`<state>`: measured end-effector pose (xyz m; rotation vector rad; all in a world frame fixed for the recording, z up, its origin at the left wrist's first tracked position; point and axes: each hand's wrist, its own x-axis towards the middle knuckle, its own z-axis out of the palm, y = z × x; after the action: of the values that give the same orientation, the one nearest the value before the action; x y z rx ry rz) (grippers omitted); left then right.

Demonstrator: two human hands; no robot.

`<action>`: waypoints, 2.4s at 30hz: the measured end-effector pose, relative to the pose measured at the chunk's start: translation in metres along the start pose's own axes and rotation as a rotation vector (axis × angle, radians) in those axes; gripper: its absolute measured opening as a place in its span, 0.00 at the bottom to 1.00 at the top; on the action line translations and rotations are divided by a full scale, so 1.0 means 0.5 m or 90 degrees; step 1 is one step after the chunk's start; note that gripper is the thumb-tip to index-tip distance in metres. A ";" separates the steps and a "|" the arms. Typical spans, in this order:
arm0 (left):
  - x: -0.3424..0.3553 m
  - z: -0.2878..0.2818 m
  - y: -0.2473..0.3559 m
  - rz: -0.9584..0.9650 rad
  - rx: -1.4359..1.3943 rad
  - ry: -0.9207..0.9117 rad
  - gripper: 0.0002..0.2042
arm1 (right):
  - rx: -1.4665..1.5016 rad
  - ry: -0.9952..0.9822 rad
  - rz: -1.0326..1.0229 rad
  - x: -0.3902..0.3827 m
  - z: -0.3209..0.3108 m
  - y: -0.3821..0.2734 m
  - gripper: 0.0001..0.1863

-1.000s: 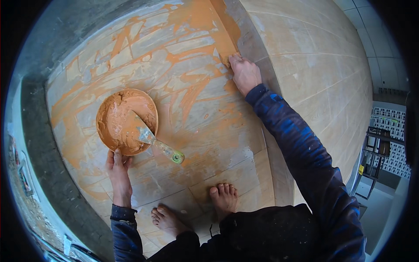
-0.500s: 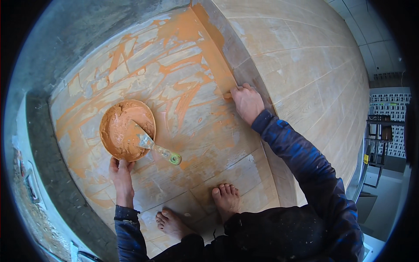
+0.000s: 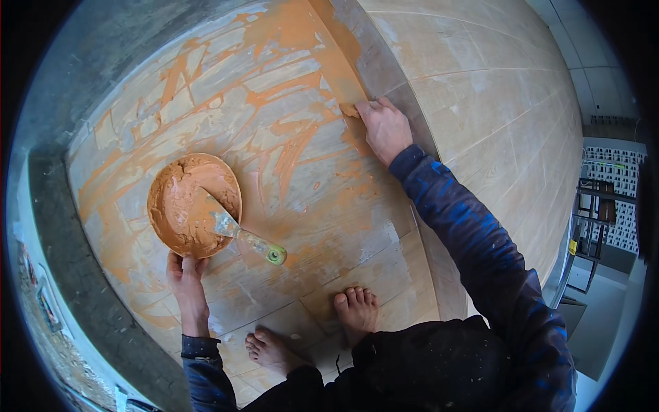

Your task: The person applies grout to floor tile joints using a small scraper and their fingers, then wipes the tiles with wet rags and rinses them in a bucket of water.

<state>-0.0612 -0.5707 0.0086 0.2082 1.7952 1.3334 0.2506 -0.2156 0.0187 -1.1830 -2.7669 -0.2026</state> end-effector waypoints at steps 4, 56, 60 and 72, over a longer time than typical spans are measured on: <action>-0.011 0.017 0.006 0.015 -0.023 0.002 0.15 | 0.071 -0.018 0.024 -0.109 -0.043 -0.010 0.06; -0.073 0.013 0.000 -0.029 -0.024 0.043 0.11 | 0.023 0.068 -0.018 -0.136 -0.070 -0.027 0.13; -0.066 0.024 0.003 -0.013 -0.015 0.029 0.10 | 0.001 0.033 -0.060 -0.289 -0.119 -0.028 0.17; -0.096 0.010 -0.021 -0.029 -0.016 0.013 0.14 | -0.012 -0.042 -0.025 -0.252 -0.123 0.000 0.18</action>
<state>-0.0248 -0.5994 0.0253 0.1395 1.7888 1.3288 0.3406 -0.3155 0.0581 -1.1608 -2.8530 -0.1974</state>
